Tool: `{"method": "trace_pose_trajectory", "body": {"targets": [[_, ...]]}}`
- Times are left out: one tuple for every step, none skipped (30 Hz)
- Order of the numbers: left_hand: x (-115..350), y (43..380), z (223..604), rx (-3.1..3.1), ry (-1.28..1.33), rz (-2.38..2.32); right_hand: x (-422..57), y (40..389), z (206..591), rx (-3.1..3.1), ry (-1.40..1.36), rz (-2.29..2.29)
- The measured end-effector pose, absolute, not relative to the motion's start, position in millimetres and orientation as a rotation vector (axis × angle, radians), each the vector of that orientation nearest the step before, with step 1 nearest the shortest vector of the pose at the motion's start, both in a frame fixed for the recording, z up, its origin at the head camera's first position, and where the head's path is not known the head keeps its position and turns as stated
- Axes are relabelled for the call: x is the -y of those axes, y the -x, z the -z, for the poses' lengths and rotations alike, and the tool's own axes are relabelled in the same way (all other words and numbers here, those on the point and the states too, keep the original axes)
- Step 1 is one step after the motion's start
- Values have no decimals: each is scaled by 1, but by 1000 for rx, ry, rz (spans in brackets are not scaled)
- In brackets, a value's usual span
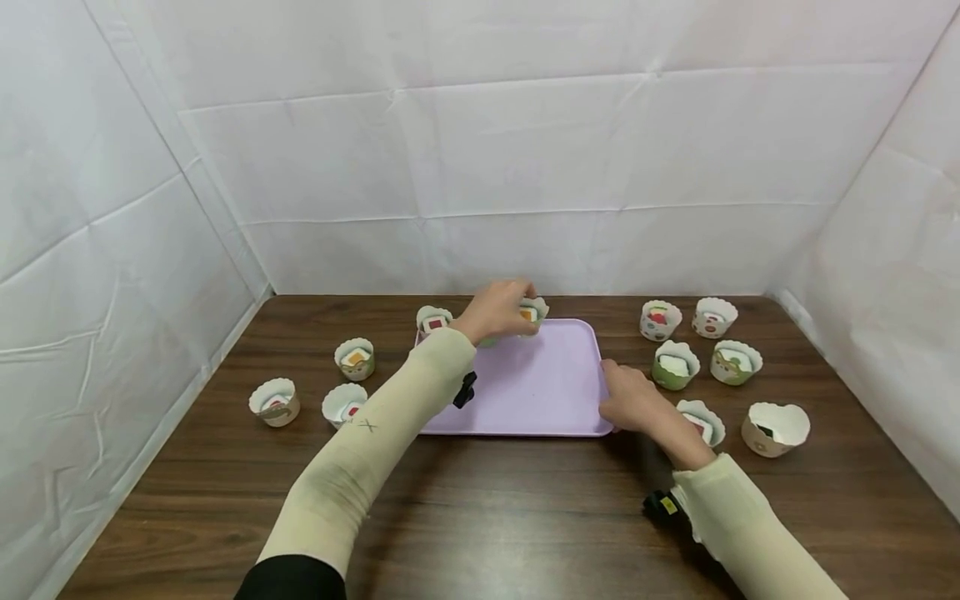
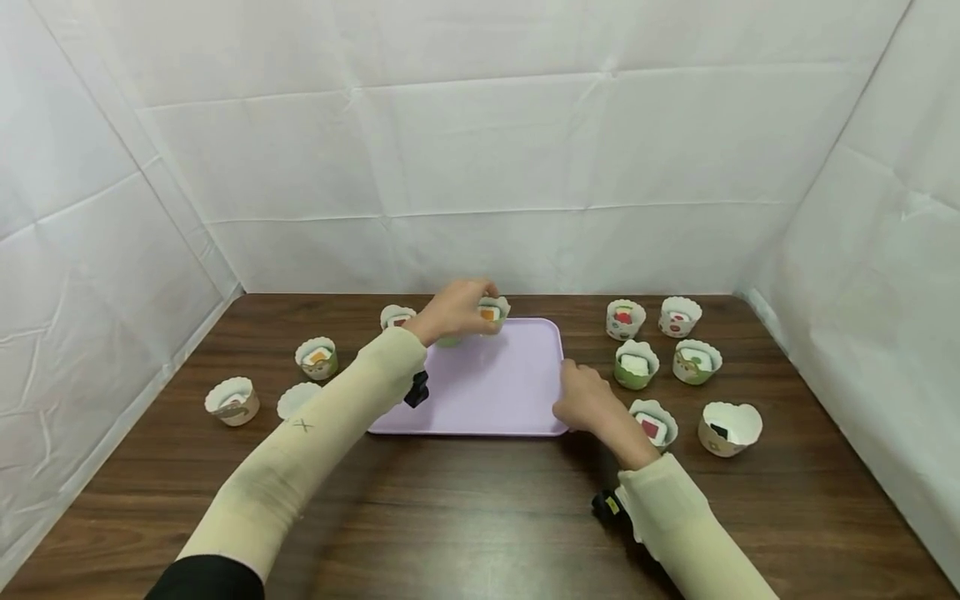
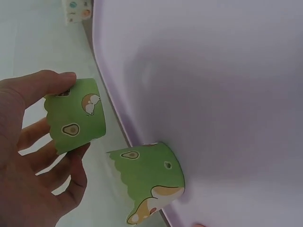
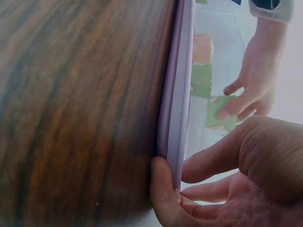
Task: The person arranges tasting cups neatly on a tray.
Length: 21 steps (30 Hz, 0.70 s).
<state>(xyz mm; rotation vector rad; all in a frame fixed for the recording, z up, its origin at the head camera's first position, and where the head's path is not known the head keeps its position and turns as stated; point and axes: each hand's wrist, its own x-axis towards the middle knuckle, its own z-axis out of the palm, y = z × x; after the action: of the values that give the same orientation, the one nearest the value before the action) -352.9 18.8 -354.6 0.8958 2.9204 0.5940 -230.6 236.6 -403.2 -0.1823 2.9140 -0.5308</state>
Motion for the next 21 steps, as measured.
{"method": "trace_pose_trajectory", "body": {"targets": [[-21,354,356,-2929,-902,-559,-237,231,403,-2913,181,535],[-23,356,357,-2936,-908,-526,-237,231,404,-2913,181,536],[-24,357,358,-2940,-907,-499,-238,231,404,-2915,182,536],[-26,357,358,-2943,-900,-480,-238,231,405,-2914,181,539],[-28,358,359,-2947,-893,-460,-239,232,405,-2911,180,548],[-29,359,359,-2953,-888,-443,-239,232,405,-2909,180,556],[-31,359,359,-2957,-888,-429,-239,232,406,-2909,180,564],[-32,359,360,-2962,-889,-413,-239,232,406,-2909,179,570],[-33,360,360,-2968,-891,-395,-239,232,406,-2911,181,573],[-34,360,361,-2974,-901,-372,-239,232,407,-2914,182,574],[-35,360,362,-2979,-908,-351,-239,231,407,-2915,183,576],[-36,360,363,-2983,-919,-329,-239,231,407,-2918,183,572],[-37,360,364,-2986,-927,-312,-239,231,407,-2922,184,566],[-37,360,365,-2990,-933,-295,-239,231,407,-2925,185,559],[-37,359,366,-2993,-940,-281,-239,231,407,-2927,186,553],[-37,359,367,-2994,-945,-267,-238,231,407,-2927,186,551],[-38,358,368,-2995,-946,-262,-238,231,407,-2926,185,548],[-38,358,369,-2997,-949,-252,-238,231,406,-2926,185,546],[-38,358,369,-2998,-951,-248,-238,231,406,-2927,184,547],[-38,357,370,-2997,-953,-248,-238,231,406,-2928,186,548],[-38,357,371,-2999,-955,-243,-238,231,406,-2929,187,548]]}}
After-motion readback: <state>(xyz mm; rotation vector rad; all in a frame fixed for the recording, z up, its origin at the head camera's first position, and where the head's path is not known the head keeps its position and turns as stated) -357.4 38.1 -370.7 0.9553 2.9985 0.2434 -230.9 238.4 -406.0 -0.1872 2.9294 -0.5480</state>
